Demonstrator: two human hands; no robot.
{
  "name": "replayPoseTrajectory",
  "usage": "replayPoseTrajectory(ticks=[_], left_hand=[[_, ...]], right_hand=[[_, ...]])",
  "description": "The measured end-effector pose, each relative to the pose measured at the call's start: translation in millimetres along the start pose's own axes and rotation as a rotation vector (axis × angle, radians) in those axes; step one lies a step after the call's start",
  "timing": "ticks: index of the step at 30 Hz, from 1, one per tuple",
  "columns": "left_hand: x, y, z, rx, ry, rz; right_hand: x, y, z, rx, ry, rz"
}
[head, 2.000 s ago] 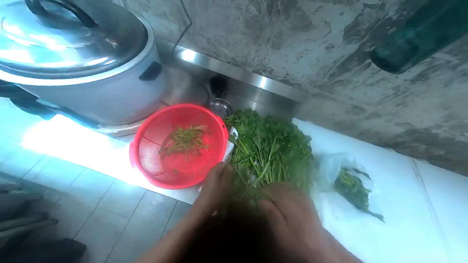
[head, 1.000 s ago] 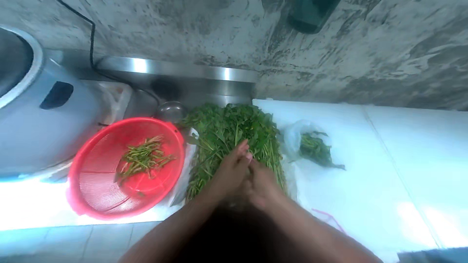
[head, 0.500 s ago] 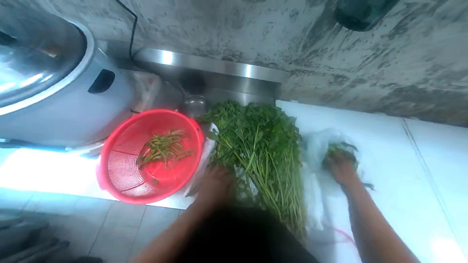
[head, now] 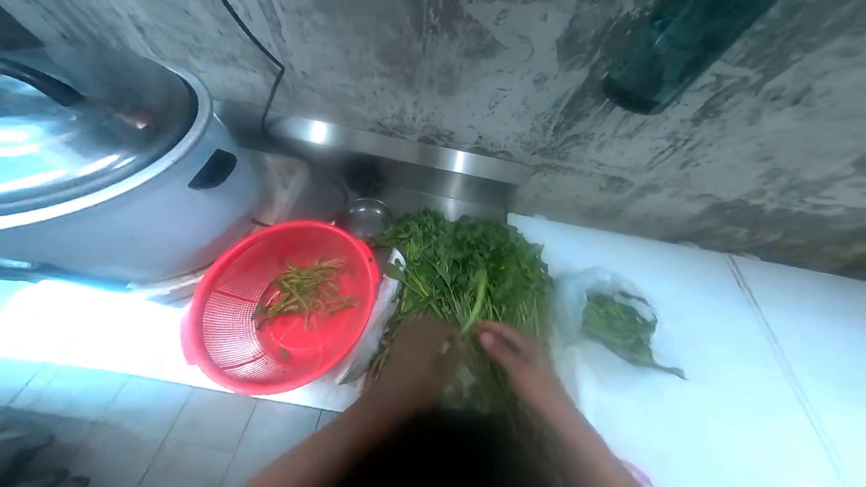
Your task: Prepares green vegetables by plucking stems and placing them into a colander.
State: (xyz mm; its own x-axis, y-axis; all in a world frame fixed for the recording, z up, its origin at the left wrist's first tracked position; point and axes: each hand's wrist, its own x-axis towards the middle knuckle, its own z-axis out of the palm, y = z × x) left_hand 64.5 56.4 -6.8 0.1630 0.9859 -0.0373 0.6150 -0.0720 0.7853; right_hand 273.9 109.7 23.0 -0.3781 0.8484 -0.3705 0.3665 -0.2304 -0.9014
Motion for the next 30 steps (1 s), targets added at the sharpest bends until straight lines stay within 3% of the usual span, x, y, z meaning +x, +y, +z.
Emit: replayPoseTrajectory(ticks=[2, 4, 10, 15, 22, 26, 30], left_hand=[[-2, 6, 5, 0.045, -0.078, 0.118], [-8, 4, 4, 0.021, -0.015, 0.207], [-40, -17, -43, 0.013, 0.573, 0.195], [-53, -11, -81, 0.07, 0.794, 0.247], [-56, -7, -78, 0.058, 0.522, 0.343], [-58, -6, -72, 0.01, 0.392, 0.362], [-60, -7, -64, 0.089, 0.419, 0.291]], right_hand=[[9, -2, 23, 0.031, 0.037, -0.075], [12, -5, 25, 0.026, 0.055, -0.149], [-9, -11, -4, 0.177, -0.19, -0.332], [-30, -24, -9, 0.268, -0.361, -0.376], [-47, -36, -9, 0.37, -0.553, -0.3], [-46, -32, -12, 0.422, -0.557, -0.255], [-46, -32, -7, 0.403, -0.546, -0.225]])
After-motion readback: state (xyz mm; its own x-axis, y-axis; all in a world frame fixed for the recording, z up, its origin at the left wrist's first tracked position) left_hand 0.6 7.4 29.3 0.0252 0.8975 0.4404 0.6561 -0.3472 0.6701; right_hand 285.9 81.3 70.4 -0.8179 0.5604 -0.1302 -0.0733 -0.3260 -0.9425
